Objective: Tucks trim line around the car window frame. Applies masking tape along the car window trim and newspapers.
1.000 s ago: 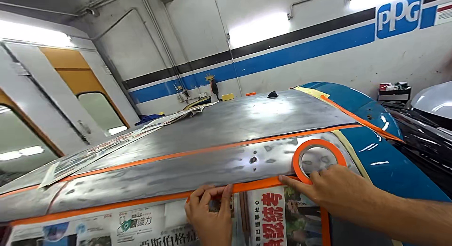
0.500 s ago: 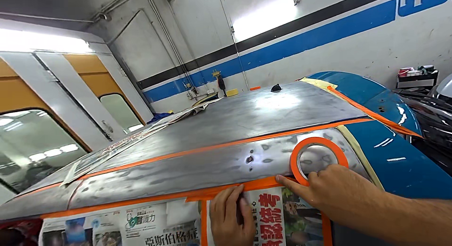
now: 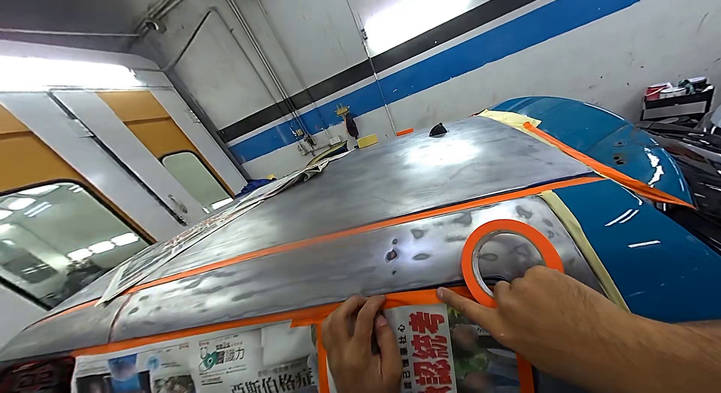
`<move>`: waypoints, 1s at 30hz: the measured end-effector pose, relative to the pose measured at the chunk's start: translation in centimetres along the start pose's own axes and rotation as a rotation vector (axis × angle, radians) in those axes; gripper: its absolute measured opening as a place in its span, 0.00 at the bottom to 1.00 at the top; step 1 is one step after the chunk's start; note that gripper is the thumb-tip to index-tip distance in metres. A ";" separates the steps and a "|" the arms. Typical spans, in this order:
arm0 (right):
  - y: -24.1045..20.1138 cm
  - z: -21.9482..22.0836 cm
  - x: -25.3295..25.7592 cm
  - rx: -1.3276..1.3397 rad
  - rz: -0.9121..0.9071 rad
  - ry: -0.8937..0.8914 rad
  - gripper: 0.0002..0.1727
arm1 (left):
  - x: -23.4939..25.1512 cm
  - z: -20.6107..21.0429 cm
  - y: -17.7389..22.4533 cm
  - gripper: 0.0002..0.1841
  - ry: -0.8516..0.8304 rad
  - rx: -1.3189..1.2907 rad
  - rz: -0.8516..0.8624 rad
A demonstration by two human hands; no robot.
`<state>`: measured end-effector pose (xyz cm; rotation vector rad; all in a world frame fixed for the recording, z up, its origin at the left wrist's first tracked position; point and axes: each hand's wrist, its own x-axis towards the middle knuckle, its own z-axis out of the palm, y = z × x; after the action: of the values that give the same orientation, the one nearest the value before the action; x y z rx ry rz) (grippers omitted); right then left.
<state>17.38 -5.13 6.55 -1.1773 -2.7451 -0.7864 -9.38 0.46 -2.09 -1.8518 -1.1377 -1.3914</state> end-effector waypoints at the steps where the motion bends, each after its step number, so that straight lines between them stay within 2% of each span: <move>1: 0.1 0.1 0.0 0.000 -0.003 0.008 0.42 | 0.2 -0.1 0.1 0.18 -0.012 -0.006 -0.010; 6: -0.1 -0.3 0.3 0.015 0.025 -0.025 0.41 | 1.0 -0.6 0.5 0.18 -0.058 -0.070 -0.060; 10: -0.3 -0.7 0.6 0.053 0.049 -0.089 0.41 | 1.1 -0.5 1.5 0.19 -0.103 -0.112 -0.023; 14: -0.2 -0.1 0.4 0.026 0.050 -0.050 0.40 | 0.9 0.0 2.9 0.20 -0.159 -0.146 0.036; 18: 2.0 1.7 -1.7 -0.021 -0.136 0.135 0.36 | 1.2 0.1 3.8 0.21 -0.204 -0.126 0.080; 20: 3.6 2.3 -3.6 0.011 -0.190 0.172 0.38 | 1.4 0.1 3.7 0.21 -0.213 -0.124 0.087; 22: 4.5 2.8 -5.5 0.001 -0.133 0.190 0.40 | 1.7 0.0 3.8 0.21 -0.225 -0.121 0.087; 24: 4.8 2.7 -6.7 -0.019 -0.062 0.133 0.42 | 1.9 0.0 3.8 0.21 -0.237 -0.120 0.086; 28: 4.5 1.7 -6.7 -0.007 0.035 0.023 0.42 | 2.2 0.2 4.2 0.21 -0.273 -0.171 0.099; 30: 4.2 1.7 -6.4 -0.028 0.059 0.041 0.41 | 2.2 0.4 4.7 0.21 -0.299 -0.183 0.119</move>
<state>25.02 -6.13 5.37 -1.2274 -2.6624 -0.8350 -4.90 -0.86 0.18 -2.2781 -1.0459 -1.2144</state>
